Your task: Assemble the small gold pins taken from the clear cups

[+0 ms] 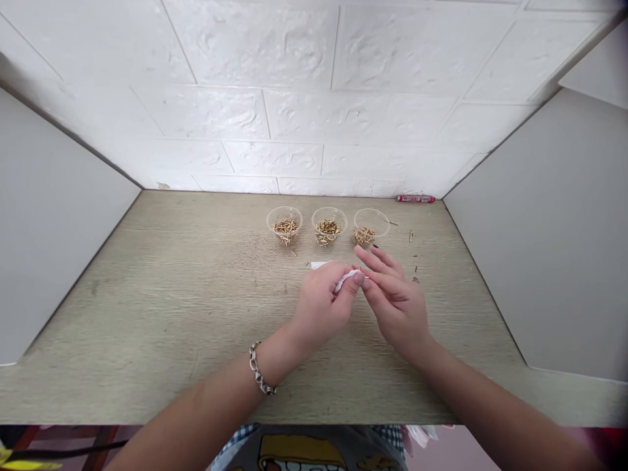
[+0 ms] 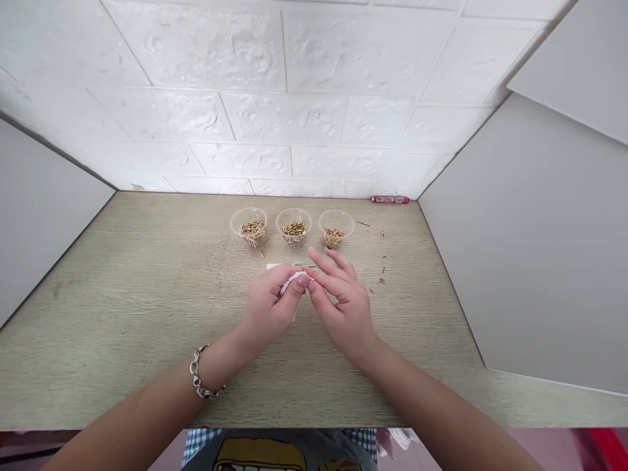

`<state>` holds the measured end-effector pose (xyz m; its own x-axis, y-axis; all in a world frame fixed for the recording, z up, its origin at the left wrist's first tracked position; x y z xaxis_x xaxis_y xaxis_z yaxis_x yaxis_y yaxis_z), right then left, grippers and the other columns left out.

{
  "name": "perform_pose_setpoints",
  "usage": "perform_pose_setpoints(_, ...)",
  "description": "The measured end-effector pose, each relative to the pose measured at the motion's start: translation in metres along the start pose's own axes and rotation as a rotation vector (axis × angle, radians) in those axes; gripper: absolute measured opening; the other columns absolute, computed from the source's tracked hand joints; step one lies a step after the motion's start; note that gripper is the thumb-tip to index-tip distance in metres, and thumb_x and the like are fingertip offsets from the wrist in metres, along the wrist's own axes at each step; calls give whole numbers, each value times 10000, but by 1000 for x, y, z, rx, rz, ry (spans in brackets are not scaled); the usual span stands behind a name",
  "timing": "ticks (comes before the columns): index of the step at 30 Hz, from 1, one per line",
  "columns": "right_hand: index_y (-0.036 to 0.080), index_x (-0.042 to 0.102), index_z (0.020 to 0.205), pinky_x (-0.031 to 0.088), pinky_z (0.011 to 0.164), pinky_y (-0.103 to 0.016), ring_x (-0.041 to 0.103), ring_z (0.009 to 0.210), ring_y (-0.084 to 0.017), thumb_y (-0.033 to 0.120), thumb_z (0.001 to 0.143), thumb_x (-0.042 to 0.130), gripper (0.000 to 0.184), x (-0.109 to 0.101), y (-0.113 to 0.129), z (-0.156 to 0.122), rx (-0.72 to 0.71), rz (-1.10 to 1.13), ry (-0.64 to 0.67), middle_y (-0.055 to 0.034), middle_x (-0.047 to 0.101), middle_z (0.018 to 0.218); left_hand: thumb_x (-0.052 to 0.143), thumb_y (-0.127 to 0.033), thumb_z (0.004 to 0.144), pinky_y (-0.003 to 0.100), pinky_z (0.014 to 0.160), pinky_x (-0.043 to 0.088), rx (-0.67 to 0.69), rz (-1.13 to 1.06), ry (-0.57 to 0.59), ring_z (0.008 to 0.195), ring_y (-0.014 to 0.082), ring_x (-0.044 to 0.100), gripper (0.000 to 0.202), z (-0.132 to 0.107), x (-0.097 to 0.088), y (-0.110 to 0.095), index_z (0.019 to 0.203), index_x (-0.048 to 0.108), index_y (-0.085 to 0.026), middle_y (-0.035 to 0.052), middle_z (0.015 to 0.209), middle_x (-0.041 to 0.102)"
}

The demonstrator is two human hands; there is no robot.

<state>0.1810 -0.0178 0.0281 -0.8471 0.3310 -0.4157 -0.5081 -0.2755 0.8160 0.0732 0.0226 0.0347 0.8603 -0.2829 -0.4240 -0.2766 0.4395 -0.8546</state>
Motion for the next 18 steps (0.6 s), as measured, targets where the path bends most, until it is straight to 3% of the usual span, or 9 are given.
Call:
perform_pose_setpoints(3, 272, 681, 888, 393, 961, -490, 528, 1100, -221, 203, 804, 576, 151, -8, 6, 0, -41, -47, -86, -27, 674, 1048, 413, -337, 887, 232, 508, 310, 8, 12, -4, 508, 87, 381, 320, -1, 0, -1, 628, 482, -161, -32, 521, 412)
perform_pose_setpoints(7, 238, 623, 677, 413, 905, -479, 571, 960, -214, 246, 762, 627, 85, -12, 2, 2, 21, -18, -122, -34, 672, 900, 419, -343, 884, 229, 503, 309, -14, -20, 0, 499, 84, 369, 329, 0, 1, 1, 615, 473, -162, -38, 507, 395)
perform_pose_setpoints(9, 225, 581, 647, 404, 910, -476, 556, 1008, -220, 270, 744, 645, 124, -12, -4, 5, 92, 19, -93, -38, 646, 989, 420, -345, 884, 226, 500, 311, -47, -44, 14, 492, 83, 367, 331, 0, 1, 5, 616, 484, -160, -41, 500, 396)
perform_pose_setpoints(12, 241, 595, 778, 370, 955, -485, 484, 1147, -238, 293, 714, 674, 114, -14, -8, 9, 126, 31, -66, -38, 561, 1198, 417, -337, 886, 224, 509, 321, -67, -60, 34, 503, 83, 388, 309, 1, 2, 7, 663, 532, -156, -37, 523, 437)
perform_pose_setpoints(14, 261, 621, 837, 355, 972, -487, 445, 1191, -245, 299, 713, 676, 141, -16, -5, 12, 95, -25, -50, -31, 523, 1255, 413, -345, 886, 223, 512, 327, -67, -65, 37, 510, 84, 399, 303, 2, 1, 8, 690, 547, -157, -33, 537, 456)
perform_pose_setpoints(18, 271, 668, 776, 373, 948, -483, 476, 1143, -250, 288, 747, 643, 42, -18, 10, 15, -38, -183, -36, -30, 552, 1218, 405, -373, 886, 223, 503, 327, -74, -54, 48, 507, 84, 396, 332, 3, 1, 8, 663, 525, -158, -32, 532, 447)
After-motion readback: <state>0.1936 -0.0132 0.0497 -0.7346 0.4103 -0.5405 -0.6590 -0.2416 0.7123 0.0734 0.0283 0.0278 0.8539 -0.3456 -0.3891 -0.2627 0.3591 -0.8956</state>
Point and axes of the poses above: each hand's wrist, its own z-axis towards the middle knuckle, its own x-axis out of the palm, y = z × x, the point moved 8 cm from there along z, towards the middle knuckle
